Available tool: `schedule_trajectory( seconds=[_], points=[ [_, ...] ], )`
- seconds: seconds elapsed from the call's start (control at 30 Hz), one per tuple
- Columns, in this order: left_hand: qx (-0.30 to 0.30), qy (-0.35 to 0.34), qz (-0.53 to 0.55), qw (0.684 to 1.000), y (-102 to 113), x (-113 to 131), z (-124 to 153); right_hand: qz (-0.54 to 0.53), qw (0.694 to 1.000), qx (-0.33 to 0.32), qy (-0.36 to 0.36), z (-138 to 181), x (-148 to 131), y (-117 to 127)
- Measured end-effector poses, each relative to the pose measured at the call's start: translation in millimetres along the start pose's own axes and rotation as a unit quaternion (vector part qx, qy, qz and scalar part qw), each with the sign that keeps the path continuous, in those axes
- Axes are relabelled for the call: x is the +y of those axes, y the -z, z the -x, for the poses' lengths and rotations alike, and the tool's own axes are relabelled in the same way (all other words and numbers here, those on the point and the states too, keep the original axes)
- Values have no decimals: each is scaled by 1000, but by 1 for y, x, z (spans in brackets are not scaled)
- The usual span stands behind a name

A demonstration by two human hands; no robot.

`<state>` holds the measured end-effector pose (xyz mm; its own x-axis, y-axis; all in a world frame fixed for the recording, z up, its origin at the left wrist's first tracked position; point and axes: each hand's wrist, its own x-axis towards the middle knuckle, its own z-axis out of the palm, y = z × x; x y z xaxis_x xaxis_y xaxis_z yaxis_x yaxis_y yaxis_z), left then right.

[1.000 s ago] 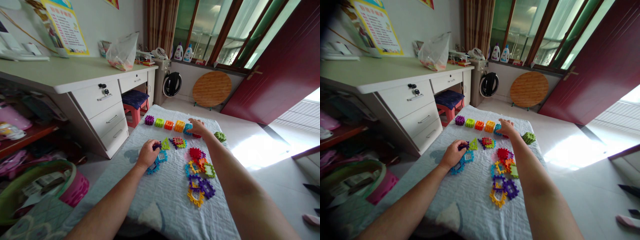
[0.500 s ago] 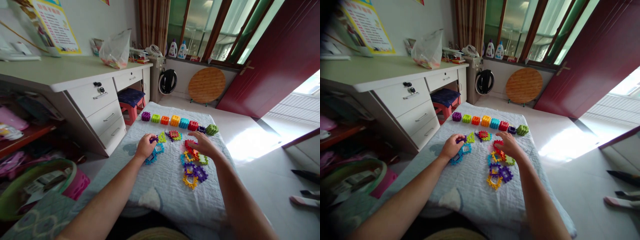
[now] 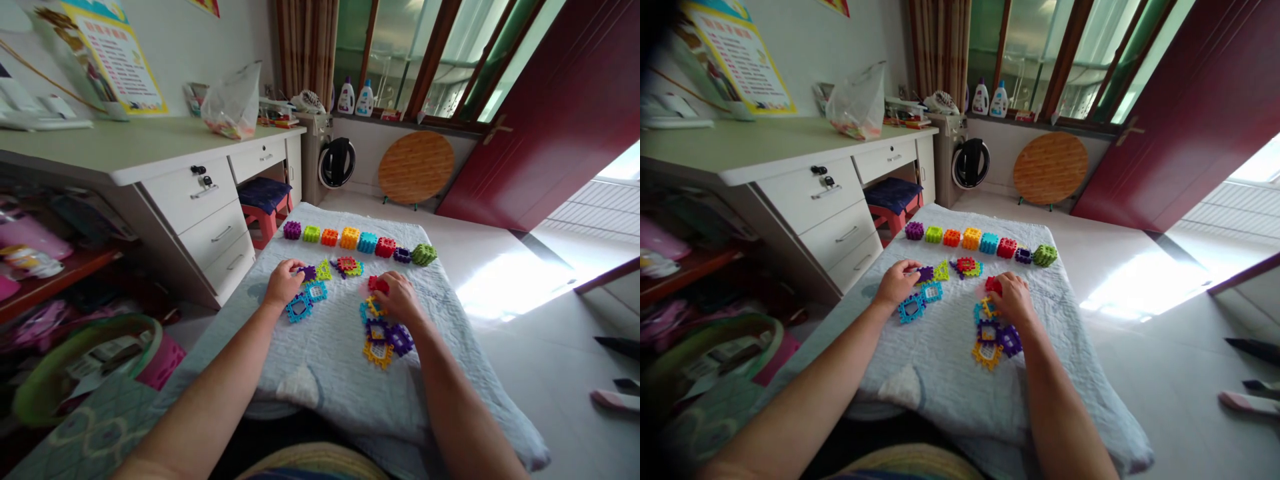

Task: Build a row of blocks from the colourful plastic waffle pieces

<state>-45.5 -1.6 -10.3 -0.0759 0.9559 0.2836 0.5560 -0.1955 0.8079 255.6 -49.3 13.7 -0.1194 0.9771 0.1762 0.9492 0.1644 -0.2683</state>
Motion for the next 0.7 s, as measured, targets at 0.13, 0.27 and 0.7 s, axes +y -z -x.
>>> schedule_trajectory(
  seconds=[0.13, 0.27, 0.7],
  points=[
    [10, 20, -4, 1000, 4, -3, -3, 21, 998, 36, -38, 2, 4, 1],
    [-4, -4, -23, 1000, 2, -1, -1, 45, 996, 56, -60, 5, 4, 0],
    [-19, -14, -34, 999, 5, 16, 5, -4, 990, 112, 86, 13, -40, -2]
  ],
)
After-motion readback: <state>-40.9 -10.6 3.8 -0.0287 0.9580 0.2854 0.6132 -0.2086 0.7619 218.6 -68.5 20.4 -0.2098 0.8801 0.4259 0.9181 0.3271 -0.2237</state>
